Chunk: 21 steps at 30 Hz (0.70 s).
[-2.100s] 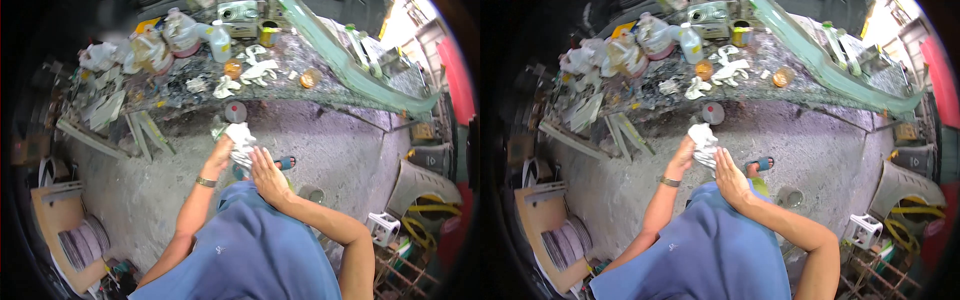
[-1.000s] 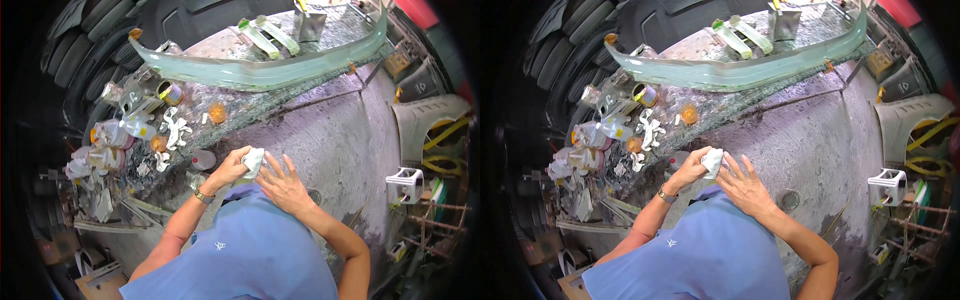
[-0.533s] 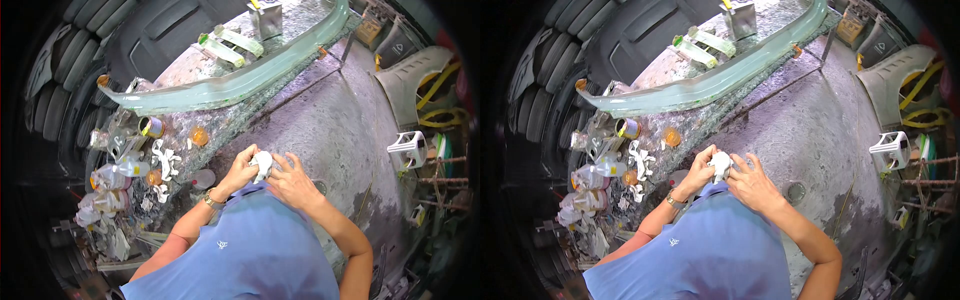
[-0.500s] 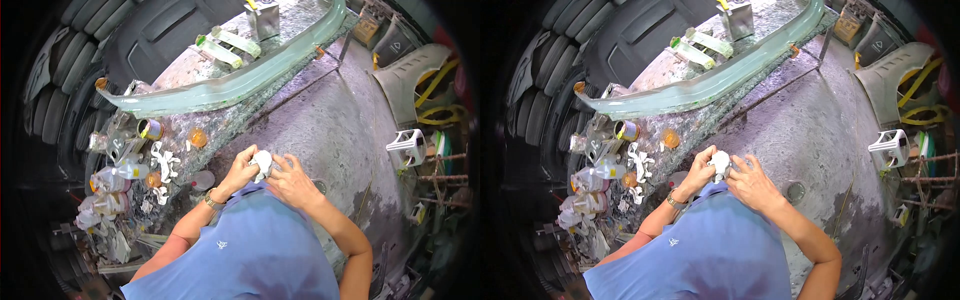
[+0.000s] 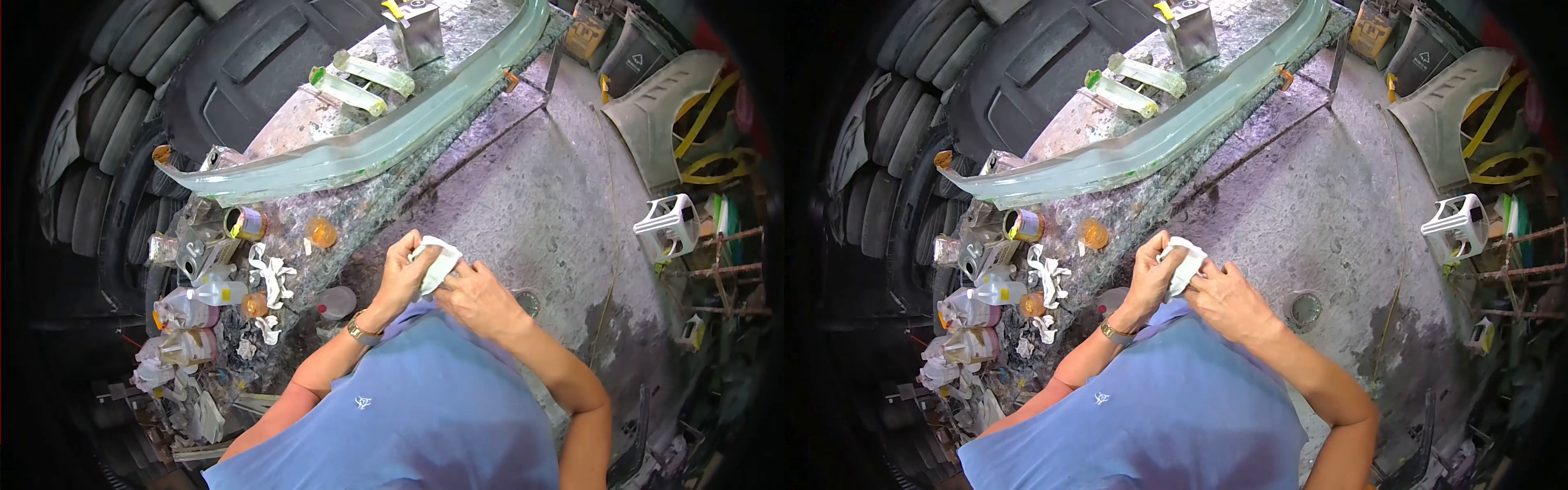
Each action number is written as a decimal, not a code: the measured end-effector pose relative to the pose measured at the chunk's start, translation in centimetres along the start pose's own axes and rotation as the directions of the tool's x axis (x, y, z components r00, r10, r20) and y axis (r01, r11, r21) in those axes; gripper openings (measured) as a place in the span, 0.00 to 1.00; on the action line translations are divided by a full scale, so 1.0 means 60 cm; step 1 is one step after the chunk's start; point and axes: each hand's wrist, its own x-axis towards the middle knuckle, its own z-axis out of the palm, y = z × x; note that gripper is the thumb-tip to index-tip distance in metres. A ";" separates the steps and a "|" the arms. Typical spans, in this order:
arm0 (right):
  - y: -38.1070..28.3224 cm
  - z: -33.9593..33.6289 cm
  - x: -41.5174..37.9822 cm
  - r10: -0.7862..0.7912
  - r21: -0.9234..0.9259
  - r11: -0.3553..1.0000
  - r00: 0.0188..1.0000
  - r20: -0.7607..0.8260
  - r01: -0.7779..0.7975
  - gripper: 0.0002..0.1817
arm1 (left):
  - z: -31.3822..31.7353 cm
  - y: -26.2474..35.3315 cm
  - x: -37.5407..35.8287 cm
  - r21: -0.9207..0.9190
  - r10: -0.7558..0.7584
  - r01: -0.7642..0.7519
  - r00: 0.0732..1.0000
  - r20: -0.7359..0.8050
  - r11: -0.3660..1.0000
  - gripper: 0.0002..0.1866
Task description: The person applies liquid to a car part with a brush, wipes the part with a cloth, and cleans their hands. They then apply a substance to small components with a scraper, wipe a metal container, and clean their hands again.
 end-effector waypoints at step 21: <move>-0.036 0.069 0.025 0.202 -0.040 0.977 0.974 -0.103 -0.207 0.07 | 0.029 -0.011 0.022 0.065 0.215 -0.206 0.957 -0.193 0.976 0.17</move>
